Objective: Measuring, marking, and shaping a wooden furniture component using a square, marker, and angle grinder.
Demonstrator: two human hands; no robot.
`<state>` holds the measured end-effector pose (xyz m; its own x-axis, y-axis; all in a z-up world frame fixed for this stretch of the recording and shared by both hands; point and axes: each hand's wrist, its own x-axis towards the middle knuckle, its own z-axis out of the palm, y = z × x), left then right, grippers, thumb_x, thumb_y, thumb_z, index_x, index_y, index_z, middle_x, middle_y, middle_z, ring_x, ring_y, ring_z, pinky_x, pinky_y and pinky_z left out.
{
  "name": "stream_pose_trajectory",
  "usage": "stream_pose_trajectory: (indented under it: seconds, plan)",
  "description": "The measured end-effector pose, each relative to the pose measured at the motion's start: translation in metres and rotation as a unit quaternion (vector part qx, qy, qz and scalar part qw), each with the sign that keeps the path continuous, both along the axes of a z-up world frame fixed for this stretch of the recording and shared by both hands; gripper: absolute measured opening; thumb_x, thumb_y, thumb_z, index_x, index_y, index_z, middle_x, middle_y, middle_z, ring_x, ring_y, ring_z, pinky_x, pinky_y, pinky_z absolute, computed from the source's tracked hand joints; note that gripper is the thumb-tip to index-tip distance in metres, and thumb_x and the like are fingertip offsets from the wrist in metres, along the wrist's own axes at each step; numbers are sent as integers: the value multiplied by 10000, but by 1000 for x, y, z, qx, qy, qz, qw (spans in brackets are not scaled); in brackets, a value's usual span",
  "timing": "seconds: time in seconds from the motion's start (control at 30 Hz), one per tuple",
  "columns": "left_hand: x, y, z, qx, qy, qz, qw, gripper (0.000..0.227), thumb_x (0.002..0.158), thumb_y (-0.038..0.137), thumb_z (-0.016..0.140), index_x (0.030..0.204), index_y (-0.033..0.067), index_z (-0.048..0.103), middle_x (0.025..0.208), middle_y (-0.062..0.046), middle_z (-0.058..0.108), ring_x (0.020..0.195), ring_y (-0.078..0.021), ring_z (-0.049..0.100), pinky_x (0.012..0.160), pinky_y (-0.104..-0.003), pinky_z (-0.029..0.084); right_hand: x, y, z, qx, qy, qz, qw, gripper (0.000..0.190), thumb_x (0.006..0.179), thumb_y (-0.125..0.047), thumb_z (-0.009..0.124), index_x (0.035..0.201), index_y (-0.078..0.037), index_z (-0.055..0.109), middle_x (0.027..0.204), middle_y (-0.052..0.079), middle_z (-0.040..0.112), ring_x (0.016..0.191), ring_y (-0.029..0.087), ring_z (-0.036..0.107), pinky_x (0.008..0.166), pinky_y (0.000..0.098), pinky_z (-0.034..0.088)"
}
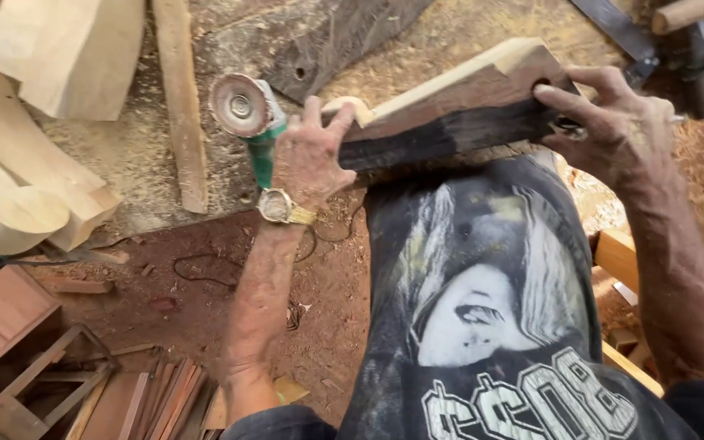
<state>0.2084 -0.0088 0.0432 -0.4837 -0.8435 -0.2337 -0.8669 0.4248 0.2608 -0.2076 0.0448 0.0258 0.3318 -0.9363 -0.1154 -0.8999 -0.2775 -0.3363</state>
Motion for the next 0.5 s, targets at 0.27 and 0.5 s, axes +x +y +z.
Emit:
stream_pose_trajectory:
  seconds: [0.27, 0.5]
  plan:
    - [15, 6, 4, -49, 61, 22, 997, 987, 500, 347, 990, 1345, 62, 568, 1075, -158, 551, 893, -338, 653, 725, -465, 587, 25, -10, 28, -43, 41, 25, 998, 726, 644, -347, 973, 1316, -226, 729, 1375, 90, 658, 840, 221, 730, 648, 348, 580]
    - [12, 2, -28, -5, 22, -12, 1000, 984, 544, 310, 992, 1318, -72, 521, 1113, -196, 562, 907, -334, 649, 740, -374, 606, -3, 4, -18, -51, -6, 41, 998, 724, 711, -174, 1002, 1367, -158, 696, 1351, 110, 598, 1162, 263, 709, 917, 324, 624]
